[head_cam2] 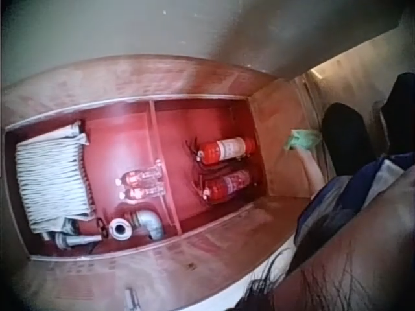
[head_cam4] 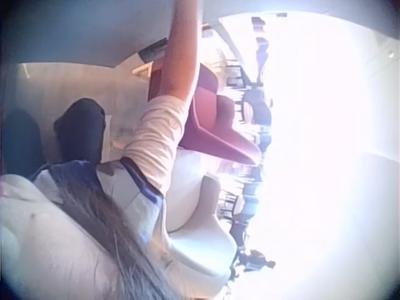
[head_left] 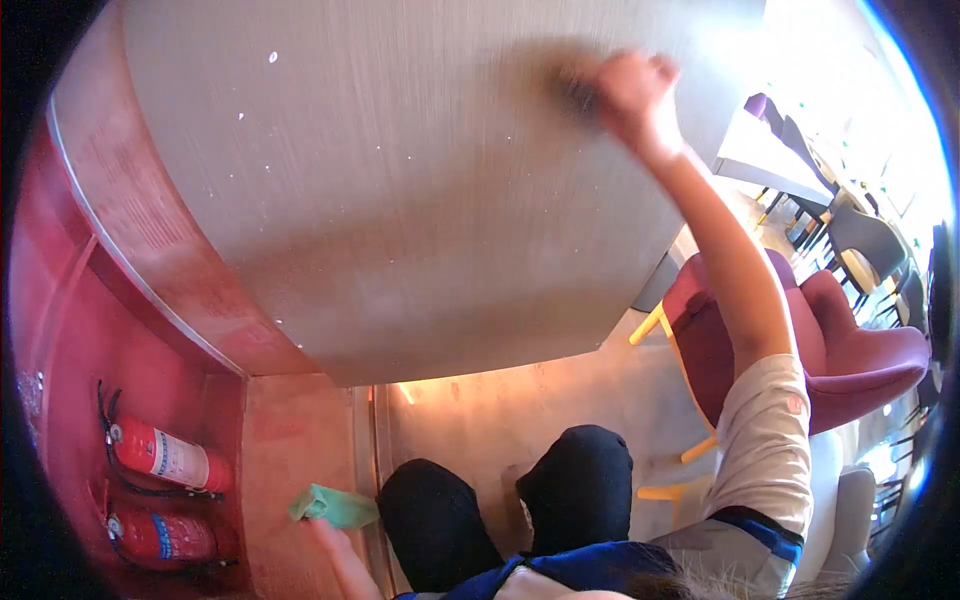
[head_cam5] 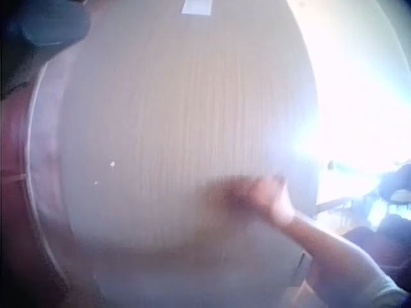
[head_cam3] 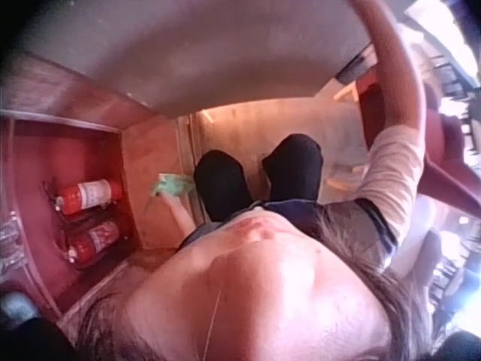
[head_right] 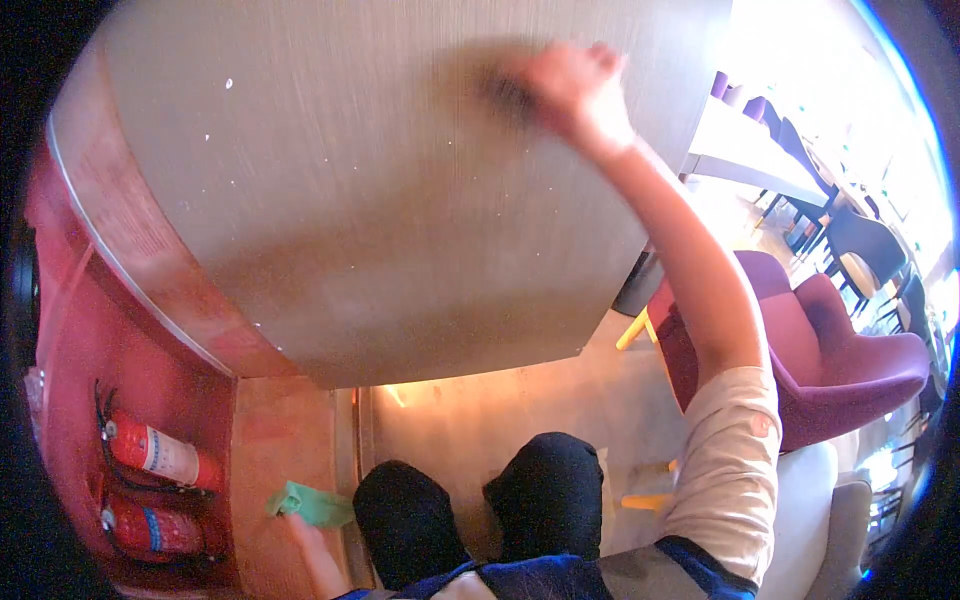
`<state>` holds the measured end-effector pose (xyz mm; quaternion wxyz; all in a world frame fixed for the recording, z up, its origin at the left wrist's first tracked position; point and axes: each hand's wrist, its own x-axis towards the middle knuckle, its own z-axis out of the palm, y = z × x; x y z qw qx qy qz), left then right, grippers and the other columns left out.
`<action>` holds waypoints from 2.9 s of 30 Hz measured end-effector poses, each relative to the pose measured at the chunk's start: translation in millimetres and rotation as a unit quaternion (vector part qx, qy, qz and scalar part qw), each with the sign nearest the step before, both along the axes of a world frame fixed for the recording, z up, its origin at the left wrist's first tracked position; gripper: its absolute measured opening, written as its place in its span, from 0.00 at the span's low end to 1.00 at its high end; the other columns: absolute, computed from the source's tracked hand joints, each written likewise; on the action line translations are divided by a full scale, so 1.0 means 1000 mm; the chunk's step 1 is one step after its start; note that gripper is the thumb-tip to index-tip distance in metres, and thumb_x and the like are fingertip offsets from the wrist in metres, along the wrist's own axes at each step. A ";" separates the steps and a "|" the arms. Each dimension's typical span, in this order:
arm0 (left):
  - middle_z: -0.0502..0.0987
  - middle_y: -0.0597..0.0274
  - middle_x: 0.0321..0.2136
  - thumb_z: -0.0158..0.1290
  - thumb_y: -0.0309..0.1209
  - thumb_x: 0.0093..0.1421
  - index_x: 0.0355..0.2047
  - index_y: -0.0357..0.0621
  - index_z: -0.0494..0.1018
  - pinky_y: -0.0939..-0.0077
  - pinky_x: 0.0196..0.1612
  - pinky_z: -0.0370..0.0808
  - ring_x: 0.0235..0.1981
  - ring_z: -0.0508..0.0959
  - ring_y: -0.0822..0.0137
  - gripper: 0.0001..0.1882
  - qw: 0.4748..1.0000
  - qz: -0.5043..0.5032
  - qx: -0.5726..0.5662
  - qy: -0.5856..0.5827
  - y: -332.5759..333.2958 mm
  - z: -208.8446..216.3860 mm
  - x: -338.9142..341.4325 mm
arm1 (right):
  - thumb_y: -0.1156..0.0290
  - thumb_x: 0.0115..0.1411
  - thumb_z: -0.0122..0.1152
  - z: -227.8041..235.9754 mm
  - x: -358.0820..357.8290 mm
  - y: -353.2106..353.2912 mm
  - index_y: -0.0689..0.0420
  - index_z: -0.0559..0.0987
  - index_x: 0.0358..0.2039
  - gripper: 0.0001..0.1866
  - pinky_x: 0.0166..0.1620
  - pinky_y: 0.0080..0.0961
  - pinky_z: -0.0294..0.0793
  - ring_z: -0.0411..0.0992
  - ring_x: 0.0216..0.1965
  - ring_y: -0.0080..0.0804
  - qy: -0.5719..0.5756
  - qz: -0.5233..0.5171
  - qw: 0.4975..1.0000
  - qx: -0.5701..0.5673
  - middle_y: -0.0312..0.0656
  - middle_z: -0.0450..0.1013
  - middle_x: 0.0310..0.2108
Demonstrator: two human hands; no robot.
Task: Scrubbing marks off a wall surface with steel wool and wiping it down with a cloth.
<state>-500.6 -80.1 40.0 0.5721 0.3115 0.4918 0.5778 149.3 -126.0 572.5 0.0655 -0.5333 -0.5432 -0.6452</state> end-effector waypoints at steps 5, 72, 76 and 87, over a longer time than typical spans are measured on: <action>0.73 0.64 0.40 0.52 0.39 0.60 0.42 0.48 0.69 0.66 0.43 0.74 0.40 0.74 0.67 0.14 1.000 -0.001 0.007 0.022 -0.018 0.010 0.015 | 0.76 0.40 0.60 0.051 0.018 0.013 0.54 0.78 0.36 0.18 0.40 0.38 0.64 0.71 0.34 0.43 0.145 0.191 0.926 0.292 0.43 0.72 0.30; 0.73 0.64 0.32 0.60 0.30 0.49 0.33 0.40 0.71 0.72 0.42 0.71 0.35 0.72 0.69 0.13 0.977 -0.072 0.104 0.170 0.019 0.061 0.084 | 0.68 0.50 0.65 0.091 0.003 0.005 0.52 0.76 0.31 0.09 0.44 0.42 0.62 0.71 0.30 0.42 0.087 0.102 0.985 0.111 0.41 0.70 0.27; 0.72 0.65 0.31 0.60 0.30 0.49 0.33 0.40 0.71 0.73 0.40 0.71 0.34 0.72 0.71 0.14 0.979 -0.085 0.111 0.151 0.020 0.057 0.081 | 0.69 0.46 0.68 0.100 -0.016 0.003 0.54 0.76 0.32 0.13 0.45 0.36 0.64 0.73 0.37 0.42 0.205 0.208 0.942 0.164 0.42 0.72 0.31; 0.72 0.64 0.31 0.59 0.27 0.50 0.35 0.40 0.70 0.74 0.39 0.72 0.33 0.72 0.71 0.13 0.981 -0.106 0.094 0.134 0.029 0.067 0.104 | 0.71 0.43 0.70 0.101 -0.015 0.010 0.56 0.75 0.35 0.17 0.45 0.39 0.68 0.71 0.41 0.44 0.167 0.172 0.947 0.215 0.43 0.73 0.32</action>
